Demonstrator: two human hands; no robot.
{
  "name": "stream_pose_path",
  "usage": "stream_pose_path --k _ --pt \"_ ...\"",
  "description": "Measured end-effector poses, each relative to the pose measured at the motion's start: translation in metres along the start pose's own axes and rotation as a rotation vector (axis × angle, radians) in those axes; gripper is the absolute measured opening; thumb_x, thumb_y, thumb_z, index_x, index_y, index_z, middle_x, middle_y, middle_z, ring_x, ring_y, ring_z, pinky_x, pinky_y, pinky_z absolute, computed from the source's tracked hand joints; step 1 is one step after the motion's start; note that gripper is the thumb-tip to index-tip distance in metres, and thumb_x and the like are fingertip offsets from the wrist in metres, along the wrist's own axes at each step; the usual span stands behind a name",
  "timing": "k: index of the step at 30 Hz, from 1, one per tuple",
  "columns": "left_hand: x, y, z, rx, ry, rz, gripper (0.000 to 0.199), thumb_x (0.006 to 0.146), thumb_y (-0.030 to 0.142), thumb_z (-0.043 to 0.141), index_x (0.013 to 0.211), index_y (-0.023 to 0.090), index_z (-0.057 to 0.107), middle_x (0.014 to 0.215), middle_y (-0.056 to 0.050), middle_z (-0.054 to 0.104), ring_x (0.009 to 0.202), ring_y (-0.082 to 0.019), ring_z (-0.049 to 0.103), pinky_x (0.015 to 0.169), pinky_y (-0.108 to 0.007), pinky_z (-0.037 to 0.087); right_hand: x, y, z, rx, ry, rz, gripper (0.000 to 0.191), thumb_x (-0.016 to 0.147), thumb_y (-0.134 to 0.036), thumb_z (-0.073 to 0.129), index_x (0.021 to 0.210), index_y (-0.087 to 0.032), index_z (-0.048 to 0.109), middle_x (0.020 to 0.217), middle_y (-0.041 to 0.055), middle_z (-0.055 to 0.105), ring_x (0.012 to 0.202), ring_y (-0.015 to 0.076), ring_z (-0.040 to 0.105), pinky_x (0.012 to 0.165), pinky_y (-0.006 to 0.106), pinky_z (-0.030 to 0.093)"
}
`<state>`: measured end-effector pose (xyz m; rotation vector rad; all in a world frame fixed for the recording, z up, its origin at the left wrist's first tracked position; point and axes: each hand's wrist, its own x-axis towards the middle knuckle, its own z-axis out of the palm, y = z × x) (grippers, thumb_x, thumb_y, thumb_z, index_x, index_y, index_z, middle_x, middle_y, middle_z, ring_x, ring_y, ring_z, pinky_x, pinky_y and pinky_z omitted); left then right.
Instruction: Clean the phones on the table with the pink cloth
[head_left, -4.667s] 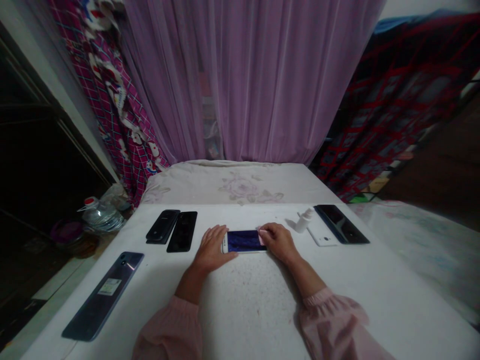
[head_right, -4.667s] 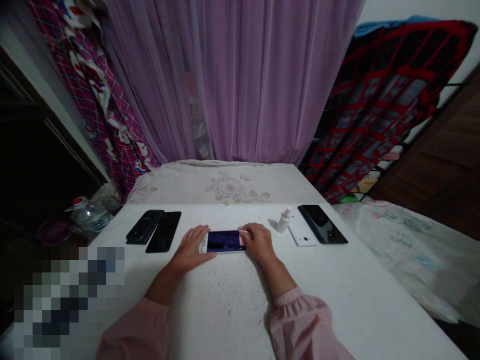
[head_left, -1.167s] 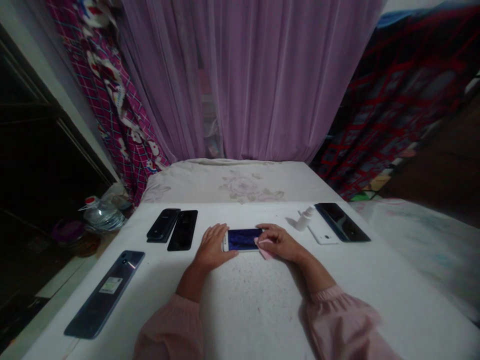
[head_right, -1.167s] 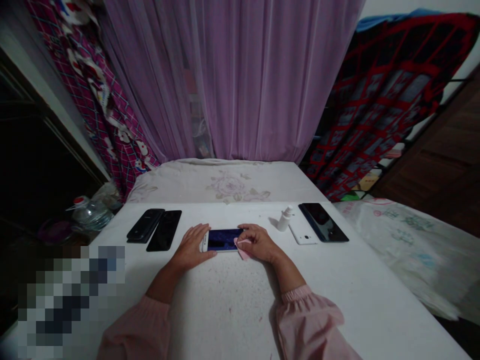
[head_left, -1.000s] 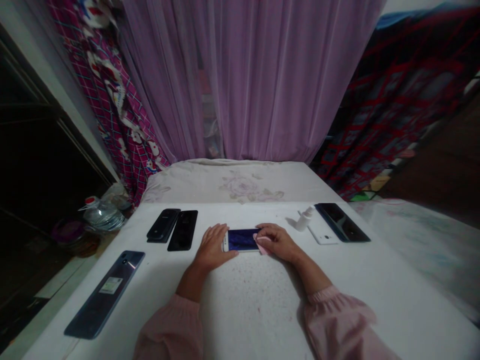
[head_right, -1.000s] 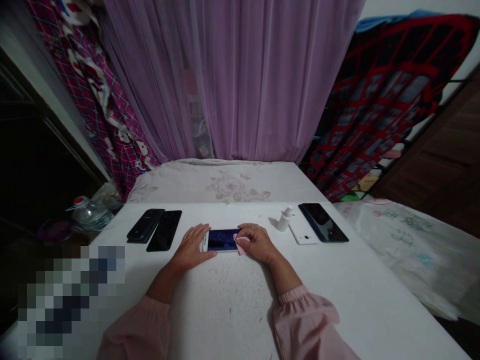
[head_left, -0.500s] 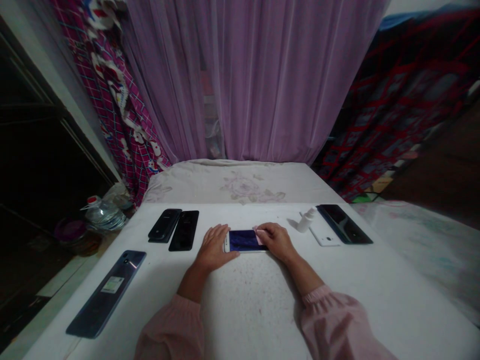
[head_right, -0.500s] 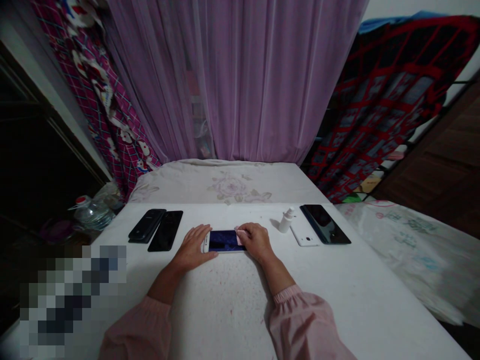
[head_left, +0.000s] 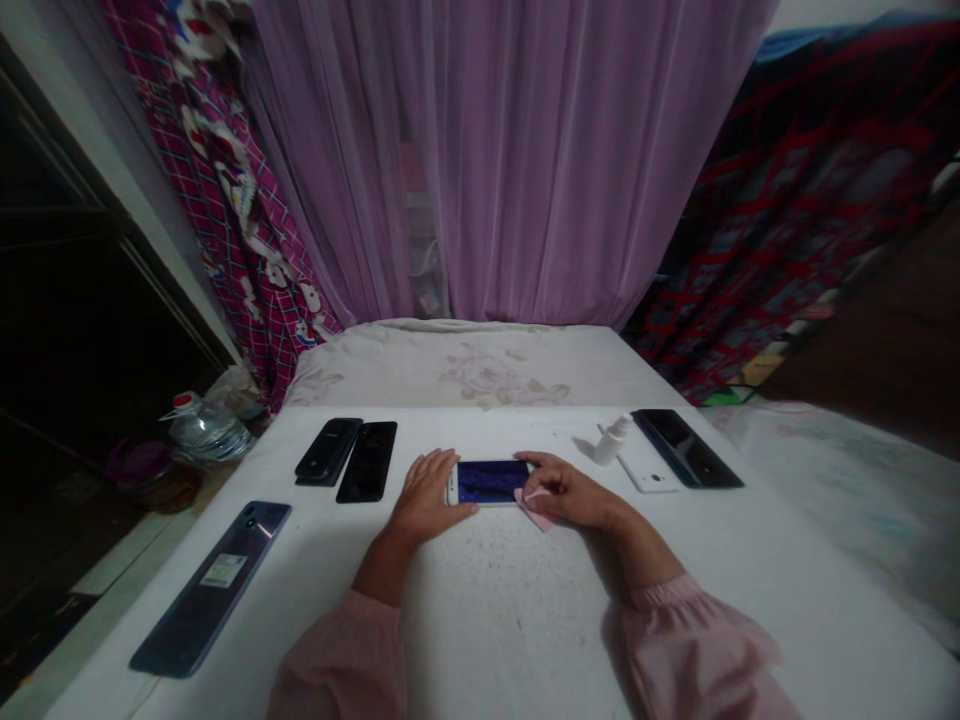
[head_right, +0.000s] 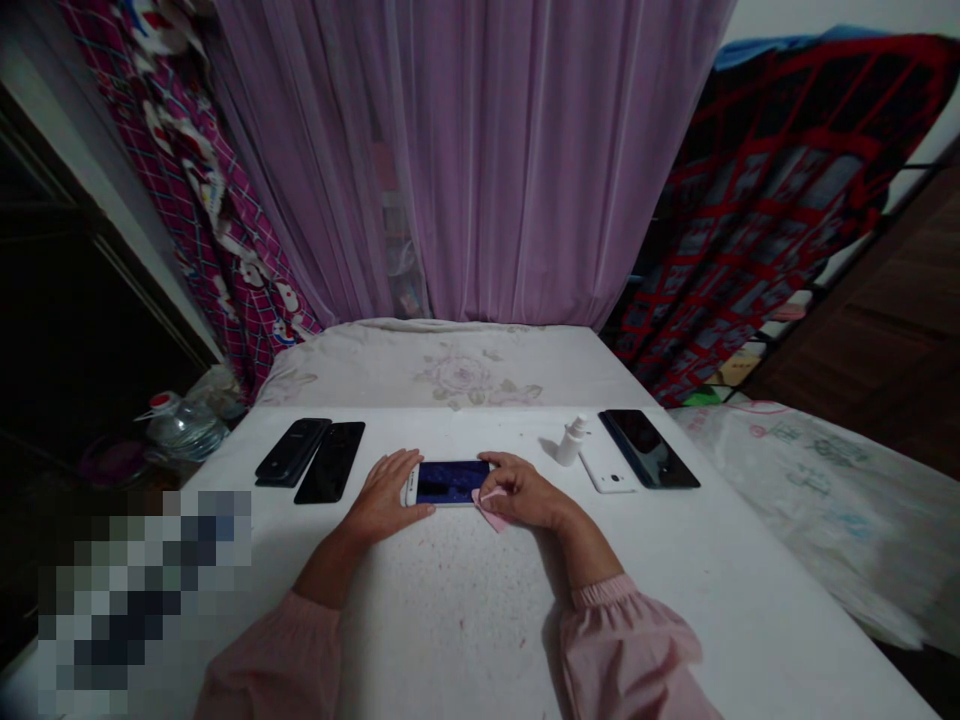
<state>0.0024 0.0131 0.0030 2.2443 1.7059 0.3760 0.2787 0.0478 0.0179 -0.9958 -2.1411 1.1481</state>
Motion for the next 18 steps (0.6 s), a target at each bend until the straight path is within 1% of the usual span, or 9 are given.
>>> stream_pose_path --k 2,5,8,12,16,18 --pt "0.000 -0.001 0.001 0.005 0.003 0.001 0.079 0.076 0.057 0.065 0.142 0.021 0.039 0.152 -0.011 0.039 0.143 -0.029 0.028 0.119 -0.047 0.015 -0.002 0.001 -0.001 0.011 -0.040 0.011 0.015 0.073 -0.039 0.073 0.077 -0.025 0.077 0.131 0.0092 0.059 0.136 0.0279 0.040 0.107 0.047 0.037" --pt "0.000 -0.001 0.001 0.016 0.002 0.002 0.079 0.077 0.058 0.064 0.142 0.022 0.039 0.152 -0.010 0.039 0.143 -0.029 0.028 0.119 -0.047 0.015 -0.002 0.003 0.000 0.007 -0.025 0.013 0.017 0.074 -0.040 0.073 0.077 -0.024 0.076 0.131 0.0097 0.059 0.137 0.0280 0.039 0.108 0.047 0.036" --pt "0.000 0.002 -0.001 0.019 -0.002 -0.004 0.079 0.076 0.058 0.064 0.142 0.021 0.040 0.152 -0.010 0.039 0.143 -0.029 0.028 0.119 -0.047 0.016 -0.002 0.004 0.003 -0.008 0.042 0.003 0.017 0.076 -0.040 0.071 0.078 -0.023 0.075 0.124 0.0106 0.063 0.132 0.0279 0.045 0.106 0.047 0.038" --pt "0.000 0.005 -0.003 0.024 -0.016 -0.013 0.080 0.077 0.057 0.065 0.141 0.018 0.040 0.152 -0.012 0.038 0.143 -0.029 0.028 0.119 -0.046 0.015 0.002 0.007 0.009 -0.039 0.156 -0.024 0.019 0.078 -0.040 0.067 0.080 -0.022 0.074 0.121 0.0119 0.065 0.116 0.0265 0.059 0.098 0.043 0.045" --pt "0.000 0.004 -0.003 0.025 -0.014 -0.015 0.079 0.077 0.056 0.065 0.141 0.018 0.040 0.152 -0.012 0.038 0.143 -0.029 0.028 0.119 -0.047 0.015 0.010 0.009 0.017 -0.141 0.287 -0.056 0.017 0.079 -0.036 0.062 0.080 -0.022 0.072 0.103 0.0096 0.072 0.104 0.0252 0.064 0.093 0.041 0.046" --pt "0.000 0.004 -0.002 0.020 -0.012 -0.011 0.079 0.077 0.055 0.065 0.141 0.018 0.040 0.152 -0.013 0.038 0.143 -0.029 0.028 0.119 -0.047 0.015 0.014 0.008 0.021 -0.207 0.345 -0.041 0.016 0.081 -0.034 0.060 0.082 -0.023 0.071 0.096 0.0076 0.074 0.096 0.0241 0.065 0.089 0.039 0.047"
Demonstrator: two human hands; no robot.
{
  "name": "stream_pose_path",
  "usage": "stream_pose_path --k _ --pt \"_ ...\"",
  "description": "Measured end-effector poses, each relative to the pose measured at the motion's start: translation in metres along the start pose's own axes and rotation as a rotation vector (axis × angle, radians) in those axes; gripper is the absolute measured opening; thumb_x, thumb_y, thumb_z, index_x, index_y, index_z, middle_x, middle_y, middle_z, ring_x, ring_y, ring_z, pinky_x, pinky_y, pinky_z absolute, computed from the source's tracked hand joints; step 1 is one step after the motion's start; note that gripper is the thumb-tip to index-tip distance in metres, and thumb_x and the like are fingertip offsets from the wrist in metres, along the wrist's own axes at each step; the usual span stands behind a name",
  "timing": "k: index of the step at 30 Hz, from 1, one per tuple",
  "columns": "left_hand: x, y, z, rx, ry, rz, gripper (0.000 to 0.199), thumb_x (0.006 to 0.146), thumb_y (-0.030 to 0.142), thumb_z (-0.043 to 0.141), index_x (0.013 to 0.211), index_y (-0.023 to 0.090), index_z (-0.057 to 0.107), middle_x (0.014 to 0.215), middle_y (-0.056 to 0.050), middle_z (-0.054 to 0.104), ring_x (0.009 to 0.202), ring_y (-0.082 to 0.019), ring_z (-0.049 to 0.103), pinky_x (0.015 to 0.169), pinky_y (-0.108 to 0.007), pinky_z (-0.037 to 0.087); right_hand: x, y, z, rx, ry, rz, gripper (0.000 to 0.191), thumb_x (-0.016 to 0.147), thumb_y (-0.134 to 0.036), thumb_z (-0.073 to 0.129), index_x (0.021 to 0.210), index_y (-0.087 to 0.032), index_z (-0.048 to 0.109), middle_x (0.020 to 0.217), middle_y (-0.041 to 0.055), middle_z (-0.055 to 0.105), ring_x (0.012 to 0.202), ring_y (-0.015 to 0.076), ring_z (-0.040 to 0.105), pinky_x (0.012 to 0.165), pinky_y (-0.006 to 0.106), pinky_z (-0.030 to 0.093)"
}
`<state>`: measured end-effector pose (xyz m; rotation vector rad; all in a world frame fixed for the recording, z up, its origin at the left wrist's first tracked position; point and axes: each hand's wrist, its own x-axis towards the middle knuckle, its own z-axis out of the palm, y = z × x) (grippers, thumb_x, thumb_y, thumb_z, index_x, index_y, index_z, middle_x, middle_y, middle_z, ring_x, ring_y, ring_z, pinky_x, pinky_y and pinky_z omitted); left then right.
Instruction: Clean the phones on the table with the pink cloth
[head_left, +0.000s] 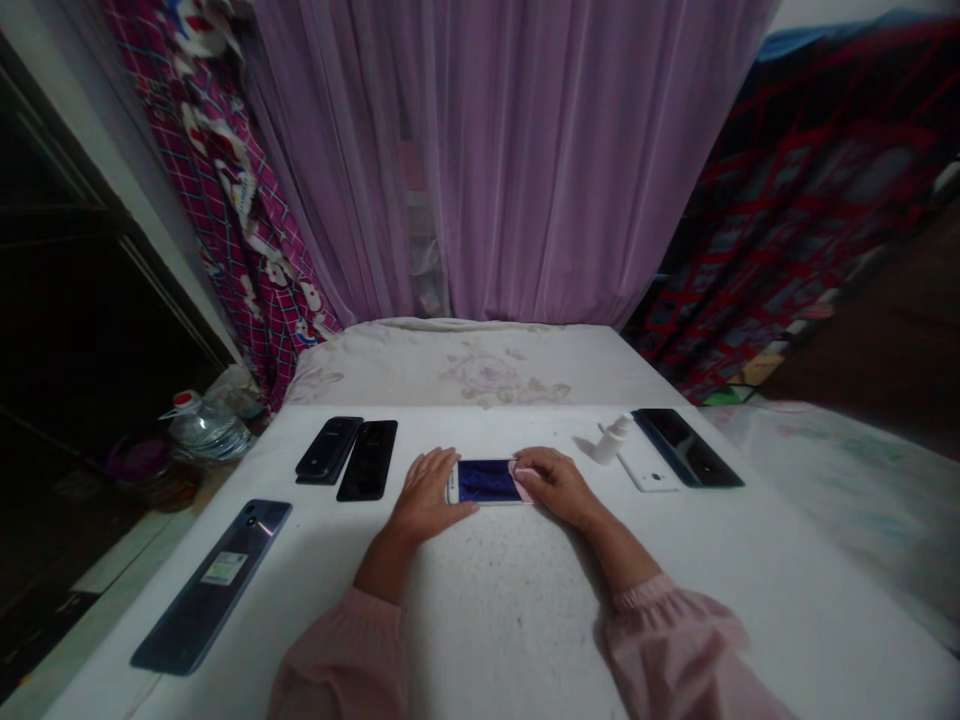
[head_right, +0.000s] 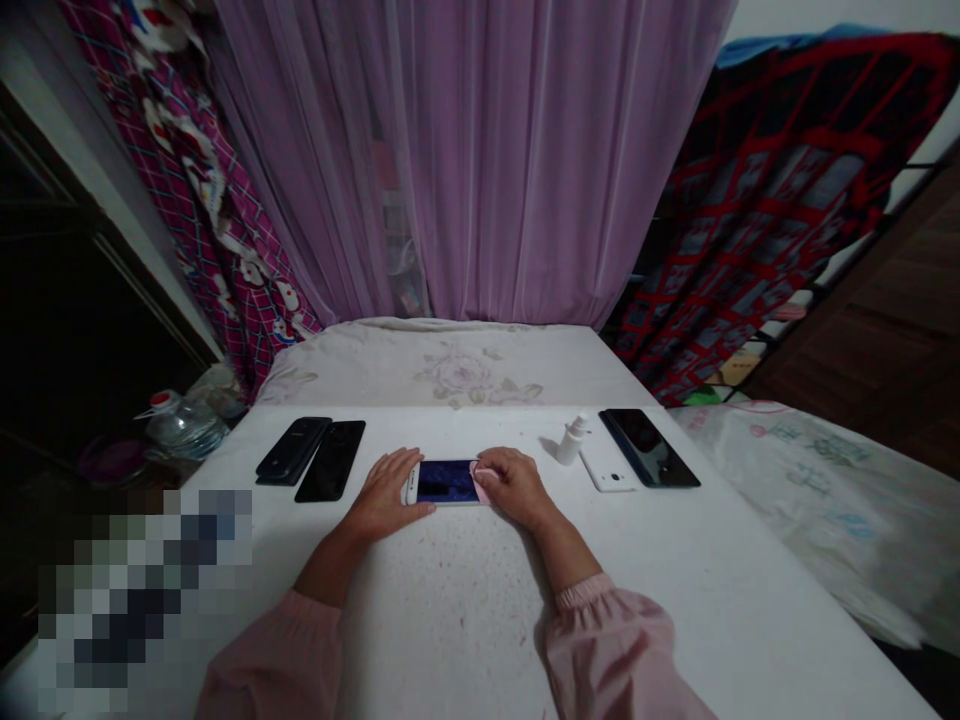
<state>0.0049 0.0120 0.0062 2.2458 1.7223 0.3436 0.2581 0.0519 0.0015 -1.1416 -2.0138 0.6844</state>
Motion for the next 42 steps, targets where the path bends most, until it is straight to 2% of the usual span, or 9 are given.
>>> stream_pose_path --k 3,7,14,17,22,26,30,35,42 --pt "0.000 0.000 0.000 0.004 -0.003 0.002 0.080 0.077 0.055 0.066 0.141 0.017 0.039 0.152 -0.013 0.038 0.143 -0.029 0.027 0.119 -0.047 0.015 0.004 -0.004 0.006 -0.107 0.066 0.062 0.018 0.083 -0.032 0.057 0.086 -0.022 0.072 0.091 0.0066 0.075 0.088 0.0235 0.066 0.083 0.037 0.047" --pt "0.000 0.001 -0.001 0.011 -0.018 -0.005 0.080 0.077 0.054 0.066 0.142 0.015 0.039 0.152 -0.014 0.037 0.143 -0.029 0.027 0.119 -0.046 0.015 0.006 -0.007 0.011 -0.189 0.102 0.102 0.021 0.084 -0.032 0.054 0.087 -0.022 0.072 0.090 0.0068 0.075 0.087 0.0237 0.066 0.080 0.036 0.047" --pt "0.000 0.000 -0.001 0.010 0.000 0.005 0.080 0.077 0.056 0.065 0.142 0.017 0.039 0.152 -0.013 0.038 0.143 -0.029 0.028 0.118 -0.048 0.016 0.004 -0.007 0.007 -0.147 0.069 0.060 0.019 0.083 -0.032 0.055 0.086 -0.023 0.072 0.089 0.0061 0.075 0.086 0.0231 0.066 0.079 0.035 0.048" --pt "0.000 0.000 -0.001 0.013 -0.005 0.004 0.081 0.077 0.056 0.065 0.142 0.016 0.040 0.151 -0.014 0.039 0.143 -0.029 0.028 0.118 -0.047 0.016 0.001 -0.007 0.001 -0.079 0.015 0.008 0.018 0.083 -0.032 0.055 0.084 -0.023 0.071 0.091 0.0058 0.074 0.090 0.0232 0.066 0.083 0.036 0.048" --pt "0.000 0.000 -0.001 0.014 -0.007 0.002 0.081 0.077 0.057 0.065 0.142 0.016 0.039 0.152 -0.013 0.038 0.143 -0.029 0.027 0.119 -0.047 0.015 -0.004 -0.006 -0.015 0.056 -0.160 -0.074 0.018 0.083 -0.035 0.059 0.077 -0.022 0.069 0.099 0.0086 0.073 0.114 0.0269 0.060 0.094 0.041 0.045" --pt "-0.001 0.002 -0.002 0.010 -0.018 -0.005 0.081 0.078 0.056 0.065 0.142 0.015 0.039 0.152 -0.013 0.037 0.144 -0.028 0.026 0.119 -0.045 0.014 -0.007 -0.004 -0.024 0.120 -0.294 -0.048 0.017 0.081 -0.038 0.065 0.077 -0.023 0.071 0.107 0.0099 0.070 0.130 0.0287 0.048 0.102 0.047 0.041" --pt "-0.001 0.004 -0.004 0.002 -0.020 -0.019 0.081 0.076 0.055 0.066 0.142 0.016 0.040 0.152 -0.013 0.037 0.143 -0.029 0.026 0.119 -0.046 0.014 -0.009 -0.003 -0.026 0.129 -0.350 -0.014 0.018 0.079 -0.040 0.067 0.077 -0.023 0.072 0.116 0.0104 0.067 0.135 0.0290 0.042 0.105 0.049 0.038" --pt "-0.001 0.003 -0.003 -0.003 -0.014 -0.013 0.081 0.077 0.055 0.066 0.142 0.016 0.039 0.152 -0.012 0.038 0.144 -0.028 0.026 0.119 -0.045 0.014 -0.007 -0.001 -0.017 0.100 -0.215 -0.029 0.019 0.080 -0.040 0.065 0.080 -0.022 0.073 0.115 0.0115 0.067 0.119 0.0271 0.057 0.097 0.043 0.044" --pt "-0.001 0.002 -0.002 0.009 -0.016 -0.010 0.080 0.077 0.054 0.066 0.142 0.015 0.039 0.152 -0.013 0.037 0.144 -0.028 0.026 0.119 -0.045 0.014 0.003 -0.002 0.003 -0.082 0.021 0.015 0.014 0.081 -0.031 0.060 0.081 -0.023 0.071 0.090 0.0054 0.074 0.088 0.0219 0.065 0.084 0.036 0.047"
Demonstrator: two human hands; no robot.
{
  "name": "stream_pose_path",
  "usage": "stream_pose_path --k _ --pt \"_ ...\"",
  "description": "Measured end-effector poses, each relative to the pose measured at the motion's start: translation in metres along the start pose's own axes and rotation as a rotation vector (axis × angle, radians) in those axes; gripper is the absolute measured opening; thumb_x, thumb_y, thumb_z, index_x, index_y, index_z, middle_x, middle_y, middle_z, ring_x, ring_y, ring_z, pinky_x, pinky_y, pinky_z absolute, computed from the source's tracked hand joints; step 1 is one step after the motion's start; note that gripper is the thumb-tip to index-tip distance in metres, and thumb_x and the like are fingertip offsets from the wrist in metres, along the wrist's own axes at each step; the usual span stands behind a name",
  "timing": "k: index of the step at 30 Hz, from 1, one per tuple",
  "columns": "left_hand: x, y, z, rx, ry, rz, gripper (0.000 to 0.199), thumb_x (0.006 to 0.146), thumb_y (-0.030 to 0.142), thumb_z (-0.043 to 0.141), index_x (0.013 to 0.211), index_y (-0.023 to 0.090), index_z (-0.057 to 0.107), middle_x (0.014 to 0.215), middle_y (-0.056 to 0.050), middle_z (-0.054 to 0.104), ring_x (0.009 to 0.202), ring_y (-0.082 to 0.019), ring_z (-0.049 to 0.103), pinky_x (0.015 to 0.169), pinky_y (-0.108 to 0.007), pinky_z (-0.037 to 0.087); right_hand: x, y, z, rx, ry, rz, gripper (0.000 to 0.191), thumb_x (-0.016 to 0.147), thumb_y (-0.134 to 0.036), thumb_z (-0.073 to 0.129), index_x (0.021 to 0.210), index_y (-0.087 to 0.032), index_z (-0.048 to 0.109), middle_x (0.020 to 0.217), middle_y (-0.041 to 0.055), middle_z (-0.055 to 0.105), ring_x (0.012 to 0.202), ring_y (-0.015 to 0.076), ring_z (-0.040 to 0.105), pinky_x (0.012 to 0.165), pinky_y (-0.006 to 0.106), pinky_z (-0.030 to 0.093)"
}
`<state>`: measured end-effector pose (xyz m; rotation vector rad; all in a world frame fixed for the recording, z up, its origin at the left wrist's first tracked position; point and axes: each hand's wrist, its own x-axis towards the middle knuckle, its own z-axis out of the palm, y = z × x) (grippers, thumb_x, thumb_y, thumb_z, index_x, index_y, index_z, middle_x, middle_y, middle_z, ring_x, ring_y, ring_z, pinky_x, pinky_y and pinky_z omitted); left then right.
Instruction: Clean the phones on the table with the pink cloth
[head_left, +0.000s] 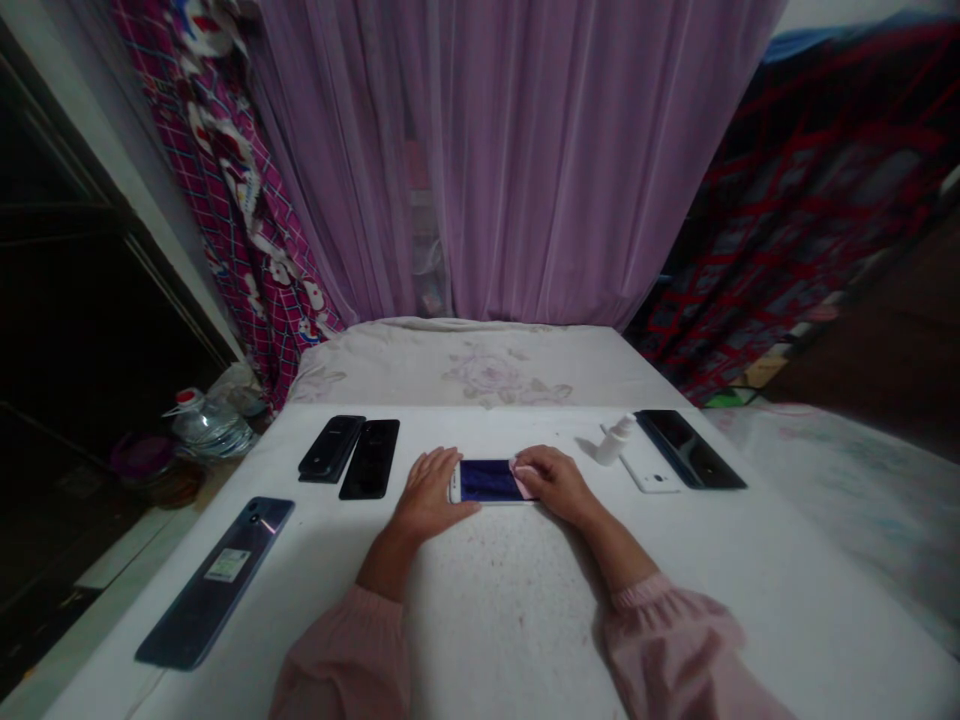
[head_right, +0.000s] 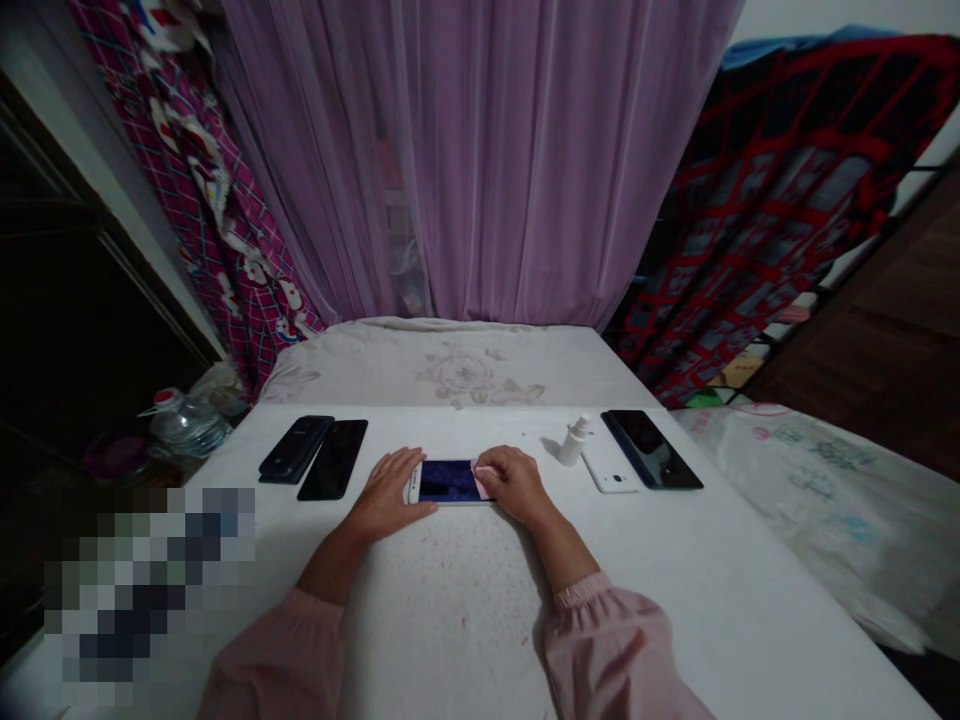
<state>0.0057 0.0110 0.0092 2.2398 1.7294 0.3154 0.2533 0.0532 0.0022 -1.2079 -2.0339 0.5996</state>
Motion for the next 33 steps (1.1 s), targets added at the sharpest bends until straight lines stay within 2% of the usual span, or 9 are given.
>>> stream_pose_path --k 4,7,16,19,21,25,28,31,33 --pt "0.000 -0.001 0.001 -0.006 0.003 0.001 0.080 0.077 0.055 0.066 0.142 0.015 0.040 0.152 -0.013 0.038 0.144 -0.028 0.026 0.119 -0.046 0.014 0.005 -0.006 0.005 -0.117 0.053 0.096 0.017 0.082 -0.030 0.057 0.085 -0.023 0.072 0.087 0.0048 0.075 0.084 0.0221 0.065 0.077 0.034 0.047" --pt "0.000 -0.002 0.003 -0.015 0.022 0.014 0.080 0.077 0.057 0.065 0.142 0.018 0.039 0.152 -0.013 0.038 0.143 -0.029 0.027 0.119 -0.047 0.014 0.005 -0.008 0.006 -0.139 0.057 0.104 0.019 0.083 -0.032 0.055 0.086 -0.023 0.072 0.088 0.0050 0.075 0.085 0.0221 0.065 0.077 0.033 0.047" --pt "0.000 -0.002 0.002 -0.020 0.011 0.009 0.080 0.077 0.056 0.066 0.142 0.018 0.039 0.152 -0.013 0.038 0.143 -0.029 0.027 0.119 -0.047 0.014 0.001 -0.006 0.001 -0.026 0.015 0.087 0.020 0.081 -0.033 0.055 0.085 -0.022 0.071 0.090 0.0065 0.074 0.087 0.0237 0.065 0.080 0.037 0.048" --pt "0.000 -0.002 0.002 -0.030 0.012 0.011 0.080 0.077 0.056 0.066 0.142 0.018 0.039 0.152 -0.013 0.038 0.143 -0.029 0.027 0.119 -0.047 0.014 -0.001 -0.005 -0.005 0.061 -0.038 0.086 0.017 0.079 -0.033 0.058 0.079 -0.022 0.070 0.093 0.0068 0.073 0.093 0.0244 0.065 0.085 0.039 0.048" --pt "0.000 -0.002 0.002 -0.032 0.017 0.012 0.080 0.076 0.056 0.066 0.142 0.019 0.039 0.152 -0.012 0.038 0.143 -0.029 0.027 0.119 -0.046 0.014 -0.003 -0.005 -0.011 0.138 -0.102 0.066 0.016 0.078 -0.034 0.061 0.073 -0.021 0.069 0.098 0.0084 0.072 0.103 0.0261 0.063 0.090 0.040 0.047" --pt "0.000 -0.002 0.003 -0.016 0.016 0.007 0.081 0.077 0.055 0.067 0.142 0.017 0.039 0.152 -0.013 0.037 0.143 -0.028 0.027 0.119 -0.044 0.013 -0.006 -0.005 -0.026 0.254 -0.293 0.019 0.016 0.076 -0.036 0.067 0.072 -0.021 0.070 0.109 0.0109 0.069 0.125 0.0281 0.052 0.099 0.043 0.043" --pt "0.000 -0.002 0.002 -0.013 0.008 0.004 0.081 0.077 0.055 0.067 0.142 0.016 0.039 0.152 -0.013 0.037 0.143 -0.028 0.027 0.119 -0.044 0.013 -0.007 -0.004 -0.031 0.274 -0.376 0.023 0.014 0.076 -0.036 0.069 0.075 -0.022 0.072 0.111 0.0097 0.068 0.133 0.0270 0.044 0.104 0.045 0.039" --pt "0.000 -0.002 0.003 -0.021 0.015 0.008 0.080 0.077 0.056 0.066 0.142 0.018 0.039 0.152 -0.012 0.038 0.143 -0.028 0.027 0.119 -0.046 0.013 -0.007 -0.002 -0.027 0.251 -0.360 0.026 0.013 0.076 -0.035 0.068 0.075 -0.023 0.072 0.109 0.0091 0.069 0.131 0.0265 0.046 0.104 0.044 0.040" --pt "0.000 -0.002 0.003 -0.021 0.017 0.011 0.079 0.077 0.056 0.066 0.142 0.019 0.039 0.152 -0.012 0.038 0.144 -0.028 0.027 0.119 -0.046 0.014 -0.007 -0.001 -0.021 0.212 -0.273 0.014 0.014 0.077 -0.035 0.066 0.077 -0.022 0.072 0.109 0.0100 0.069 0.124 0.0266 0.053 0.100 0.042 0.043"
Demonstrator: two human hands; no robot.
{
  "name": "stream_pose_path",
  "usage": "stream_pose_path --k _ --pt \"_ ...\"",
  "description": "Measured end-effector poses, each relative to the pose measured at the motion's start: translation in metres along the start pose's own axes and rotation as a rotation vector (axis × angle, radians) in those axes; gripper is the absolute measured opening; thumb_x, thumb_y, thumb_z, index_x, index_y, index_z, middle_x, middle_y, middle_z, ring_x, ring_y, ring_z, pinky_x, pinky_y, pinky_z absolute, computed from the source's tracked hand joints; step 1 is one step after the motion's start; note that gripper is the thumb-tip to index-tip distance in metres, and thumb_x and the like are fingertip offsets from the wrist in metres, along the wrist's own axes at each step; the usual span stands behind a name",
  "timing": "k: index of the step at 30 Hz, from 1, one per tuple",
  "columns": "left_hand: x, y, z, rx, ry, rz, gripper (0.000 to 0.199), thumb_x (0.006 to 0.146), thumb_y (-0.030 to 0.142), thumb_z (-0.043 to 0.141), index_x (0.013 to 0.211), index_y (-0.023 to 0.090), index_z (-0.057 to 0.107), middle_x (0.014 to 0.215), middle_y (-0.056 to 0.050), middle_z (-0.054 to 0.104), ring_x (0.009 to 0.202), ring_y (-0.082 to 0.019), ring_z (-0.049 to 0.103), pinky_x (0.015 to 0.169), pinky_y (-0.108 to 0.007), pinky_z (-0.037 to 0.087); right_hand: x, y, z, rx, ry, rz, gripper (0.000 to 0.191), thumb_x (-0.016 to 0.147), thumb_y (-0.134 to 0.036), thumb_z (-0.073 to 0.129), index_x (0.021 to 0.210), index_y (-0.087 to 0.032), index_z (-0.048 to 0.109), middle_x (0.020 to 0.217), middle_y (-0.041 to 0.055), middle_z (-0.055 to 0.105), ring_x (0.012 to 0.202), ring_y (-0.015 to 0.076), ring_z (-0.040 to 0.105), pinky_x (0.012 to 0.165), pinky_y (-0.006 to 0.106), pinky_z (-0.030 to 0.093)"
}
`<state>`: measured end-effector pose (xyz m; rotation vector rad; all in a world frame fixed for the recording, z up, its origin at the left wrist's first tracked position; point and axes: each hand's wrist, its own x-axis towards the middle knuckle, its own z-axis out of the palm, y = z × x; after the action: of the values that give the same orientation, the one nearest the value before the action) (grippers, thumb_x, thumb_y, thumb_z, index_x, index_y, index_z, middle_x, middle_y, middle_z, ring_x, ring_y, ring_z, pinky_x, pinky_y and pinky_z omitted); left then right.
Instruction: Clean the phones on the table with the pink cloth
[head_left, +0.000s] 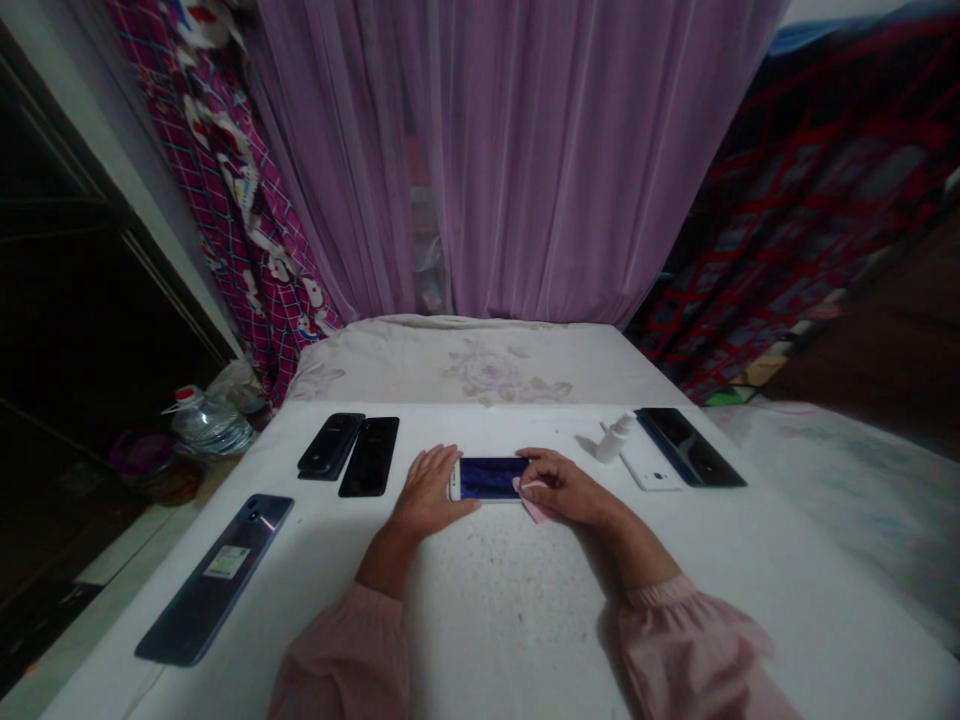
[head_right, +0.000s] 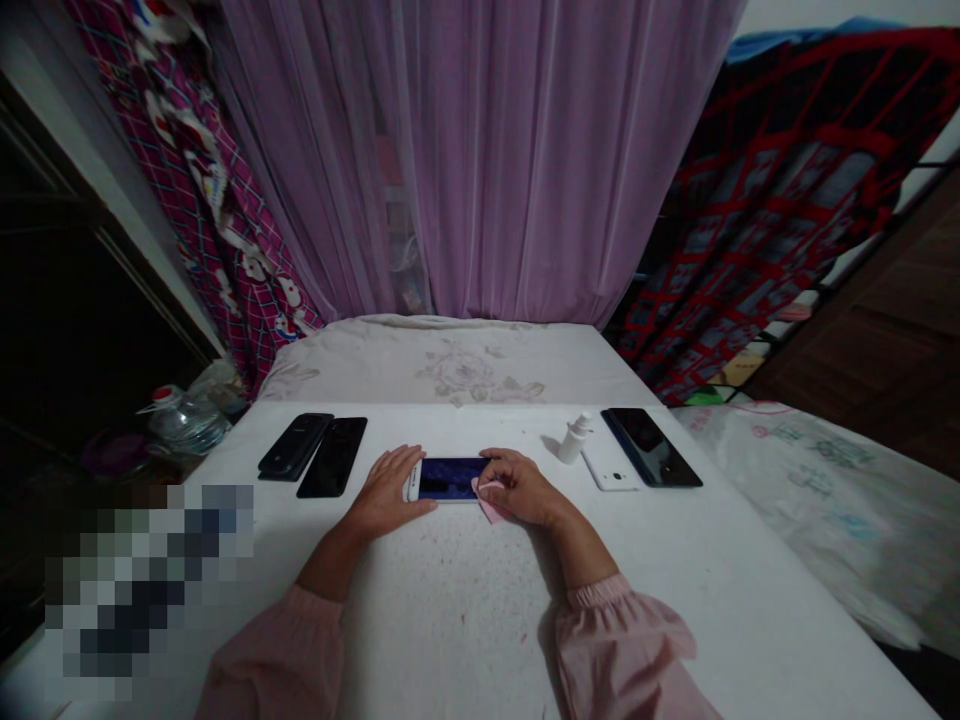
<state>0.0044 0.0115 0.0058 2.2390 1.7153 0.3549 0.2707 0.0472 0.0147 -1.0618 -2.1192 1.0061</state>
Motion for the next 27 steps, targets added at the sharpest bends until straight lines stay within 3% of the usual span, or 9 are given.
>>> stream_pose_path --k 4,10,21,27 --pt "0.000 -0.001 0.001 -0.002 0.000 0.004 0.079 0.077 0.056 0.066 0.141 0.020 0.039 0.152 -0.013 0.038 0.143 -0.028 0.027 0.119 -0.046 0.014 0.007 0.002 0.014 -0.141 0.202 -0.010 0.014 0.079 -0.033 0.061 0.080 -0.023 0.071 0.100 0.0077 0.072 0.100 0.0241 0.064 0.091 0.039 0.046" --pt "0.000 -0.002 0.002 -0.017 0.012 0.011 0.078 0.077 0.057 0.064 0.141 0.021 0.039 0.152 -0.012 0.038 0.143 -0.029 0.026 0.119 -0.047 0.014 0.016 0.000 0.024 -0.301 0.341 0.091 0.018 0.082 -0.032 0.056 0.085 -0.024 0.072 0.088 0.0045 0.074 0.085 0.0220 0.065 0.079 0.035 0.047" --pt "0.001 -0.002 0.001 -0.014 0.000 0.012 0.077 0.077 0.057 0.065 0.141 0.023 0.039 0.152 -0.011 0.038 0.143 -0.029 0.027 0.118 -0.048 0.014 0.018 -0.003 0.027 -0.345 0.355 0.124 0.021 0.083 -0.033 0.054 0.086 -0.023 0.071 0.086 0.0059 0.073 0.084 0.0225 0.064 0.079 0.035 0.047" --pt "0.001 -0.003 0.003 -0.010 0.010 0.016 0.079 0.076 0.058 0.065 0.141 0.022 0.039 0.152 -0.011 0.038 0.143 -0.030 0.027 0.118 -0.048 0.014 0.009 -0.004 0.015 -0.153 0.197 0.056 0.012 0.078 -0.029 0.059 0.074 -0.023 0.069 0.095 0.0054 0.073 0.100 0.0239 0.064 0.087 0.037 0.048"
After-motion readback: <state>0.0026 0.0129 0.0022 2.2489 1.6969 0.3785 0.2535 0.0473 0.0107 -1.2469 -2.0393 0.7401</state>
